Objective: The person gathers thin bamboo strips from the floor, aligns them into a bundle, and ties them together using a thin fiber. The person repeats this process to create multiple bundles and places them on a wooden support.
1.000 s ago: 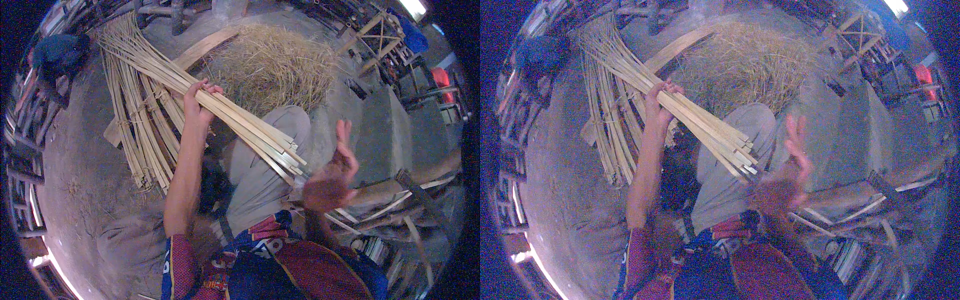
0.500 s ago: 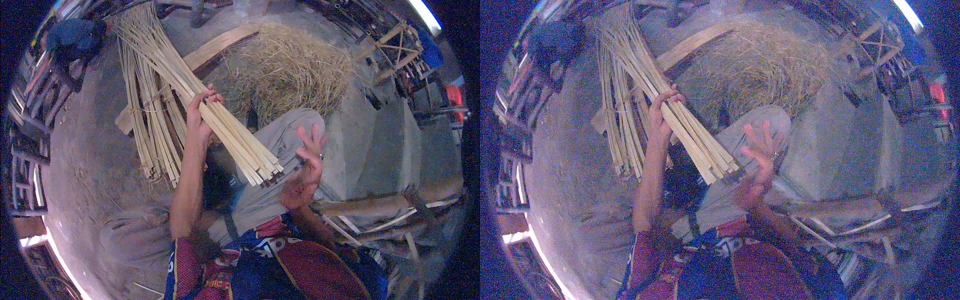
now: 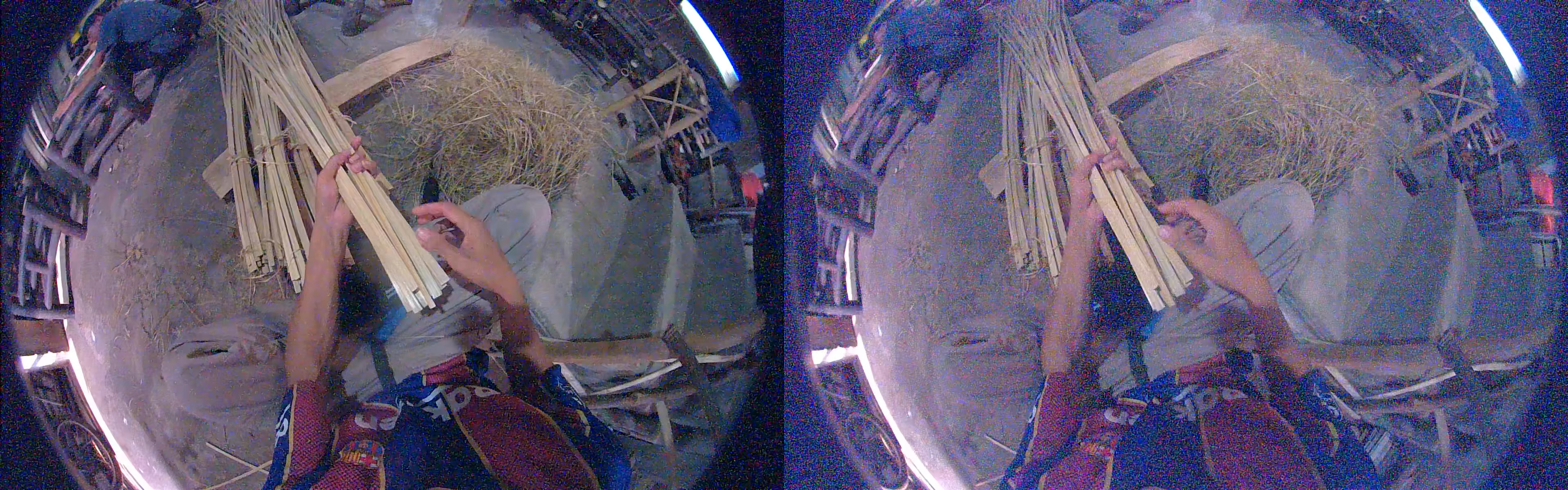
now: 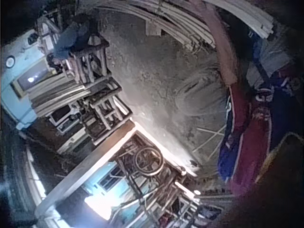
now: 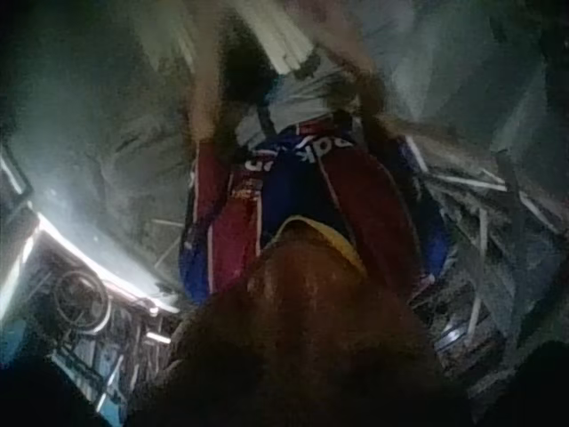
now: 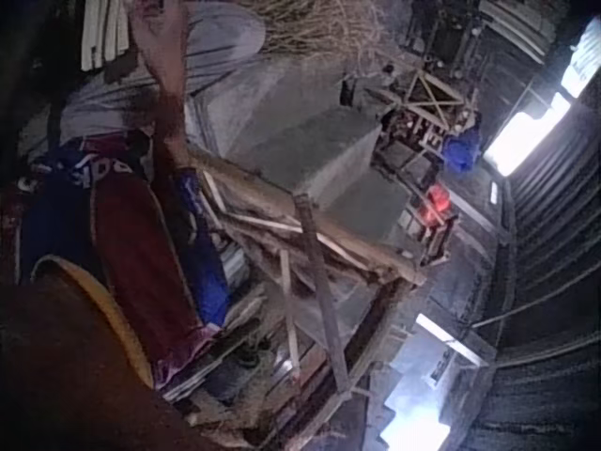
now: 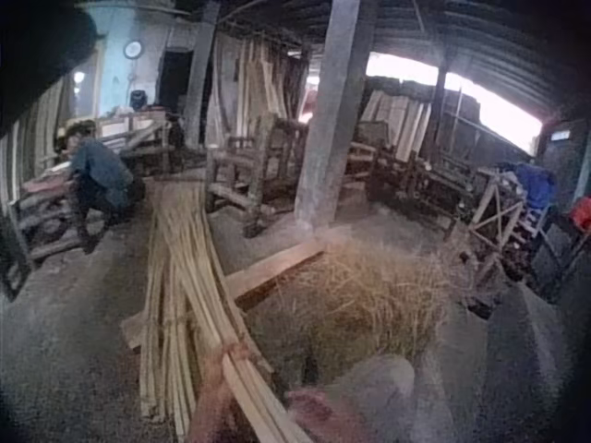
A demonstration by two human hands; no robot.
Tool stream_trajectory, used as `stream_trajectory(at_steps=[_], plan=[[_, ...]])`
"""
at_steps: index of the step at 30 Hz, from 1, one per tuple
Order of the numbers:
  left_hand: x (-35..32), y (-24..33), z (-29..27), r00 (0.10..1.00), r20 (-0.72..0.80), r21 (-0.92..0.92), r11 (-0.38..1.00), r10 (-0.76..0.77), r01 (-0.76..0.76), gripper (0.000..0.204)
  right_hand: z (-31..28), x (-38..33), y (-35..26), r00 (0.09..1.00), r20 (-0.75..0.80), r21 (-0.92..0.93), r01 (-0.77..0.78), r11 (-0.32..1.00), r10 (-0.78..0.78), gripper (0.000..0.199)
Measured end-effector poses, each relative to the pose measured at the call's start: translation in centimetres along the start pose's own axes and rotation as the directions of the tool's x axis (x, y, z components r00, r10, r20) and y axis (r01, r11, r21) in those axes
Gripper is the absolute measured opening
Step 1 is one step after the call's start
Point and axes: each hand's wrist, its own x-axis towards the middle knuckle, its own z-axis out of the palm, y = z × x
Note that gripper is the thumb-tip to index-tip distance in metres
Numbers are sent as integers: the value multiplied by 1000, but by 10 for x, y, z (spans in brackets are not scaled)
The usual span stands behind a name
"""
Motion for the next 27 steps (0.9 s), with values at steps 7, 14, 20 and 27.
stream_trajectory(at_steps=[7,14,20,27], plan=[[3,-5,-6,999,-41,-82,997,-16,12,32,6,14,-3,998,63,-243,2,970,14,20],[1,-3,-6,999,-33,-49,999,-1,-1,31,9,49,14,938,-168,-419,211,883,-303,12],[2,-8,-7,997,-74,-13,1000,-12,11,30,-14,58,-9,893,-339,-365,167,916,-297,16],[-2,-8,-10,991,-132,30,999,-13,17,29,13,32,-18,963,165,-406,262,876,-211,21]])
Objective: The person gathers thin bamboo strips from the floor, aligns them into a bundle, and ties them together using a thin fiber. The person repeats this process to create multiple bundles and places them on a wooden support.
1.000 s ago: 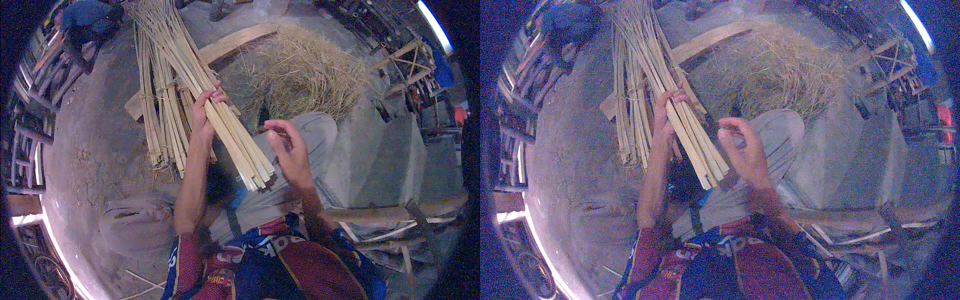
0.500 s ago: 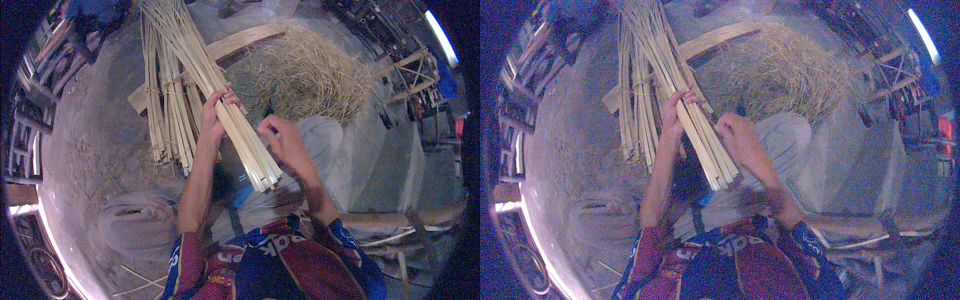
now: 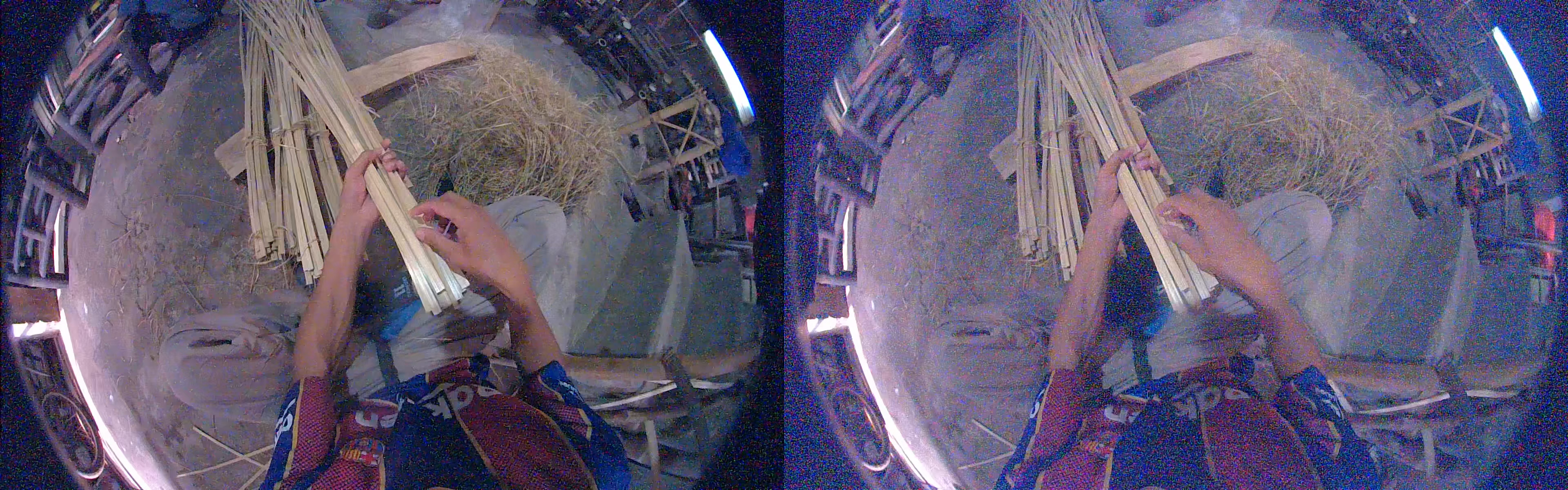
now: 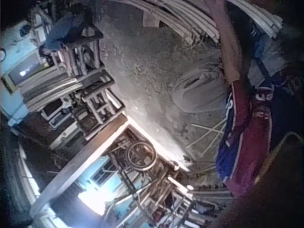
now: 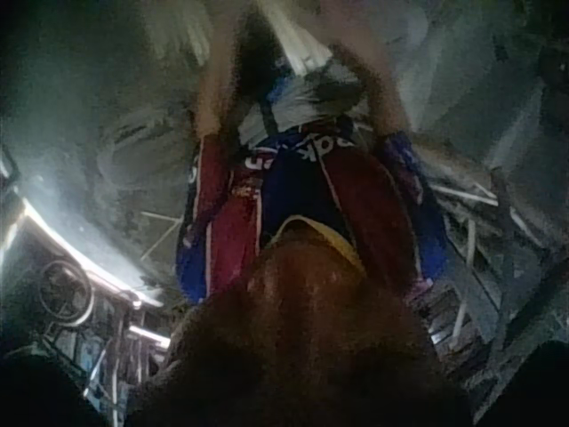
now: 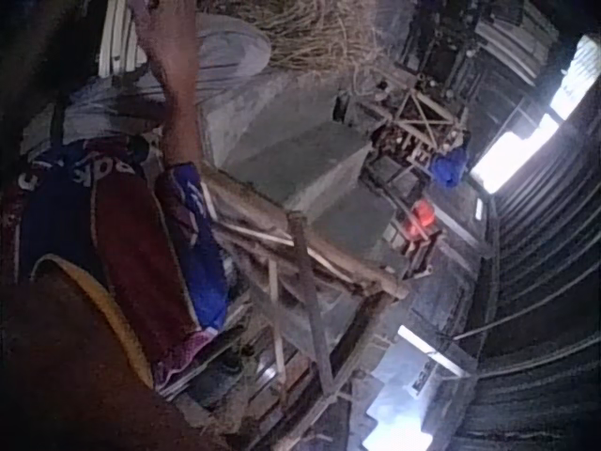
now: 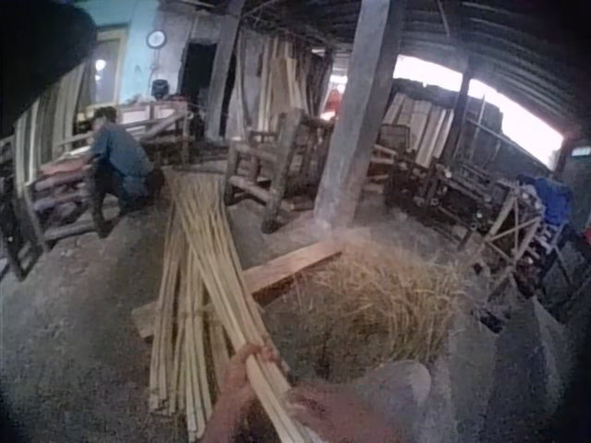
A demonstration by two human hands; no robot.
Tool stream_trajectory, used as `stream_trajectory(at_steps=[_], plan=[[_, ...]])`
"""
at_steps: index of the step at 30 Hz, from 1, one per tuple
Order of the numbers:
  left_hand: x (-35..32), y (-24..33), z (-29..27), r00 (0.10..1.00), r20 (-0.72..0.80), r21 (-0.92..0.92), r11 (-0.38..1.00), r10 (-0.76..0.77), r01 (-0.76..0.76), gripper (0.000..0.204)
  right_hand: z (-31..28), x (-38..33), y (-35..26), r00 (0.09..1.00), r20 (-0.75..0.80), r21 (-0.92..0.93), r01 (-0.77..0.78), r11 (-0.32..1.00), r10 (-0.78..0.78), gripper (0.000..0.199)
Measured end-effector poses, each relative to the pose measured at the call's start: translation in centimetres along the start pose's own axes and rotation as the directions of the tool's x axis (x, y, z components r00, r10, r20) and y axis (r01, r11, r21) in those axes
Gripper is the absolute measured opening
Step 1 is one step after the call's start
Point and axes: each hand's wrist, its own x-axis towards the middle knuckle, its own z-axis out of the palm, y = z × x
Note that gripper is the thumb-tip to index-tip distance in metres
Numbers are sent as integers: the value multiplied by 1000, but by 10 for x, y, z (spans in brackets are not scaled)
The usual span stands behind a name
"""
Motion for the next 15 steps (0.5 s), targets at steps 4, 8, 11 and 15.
stream_trajectory(at_steps=[4,8,11,15], plan=[[2,-2,0,1000,12,32,999,11,-12,27,11,1,9,994,29,-68,104,992,-103,17],[1,-3,-2,998,60,10,1000,-1,0,26,24,2,9,1000,6,-127,2,992,-1,16],[4,-2,-6,993,115,-50,998,-35,41,27,32,3,15,992,-122,-77,-19,997,10,15],[5,-1,-8,994,103,-11,999,-33,34,27,24,22,34,930,-368,-105,-16,994,-24,16]])
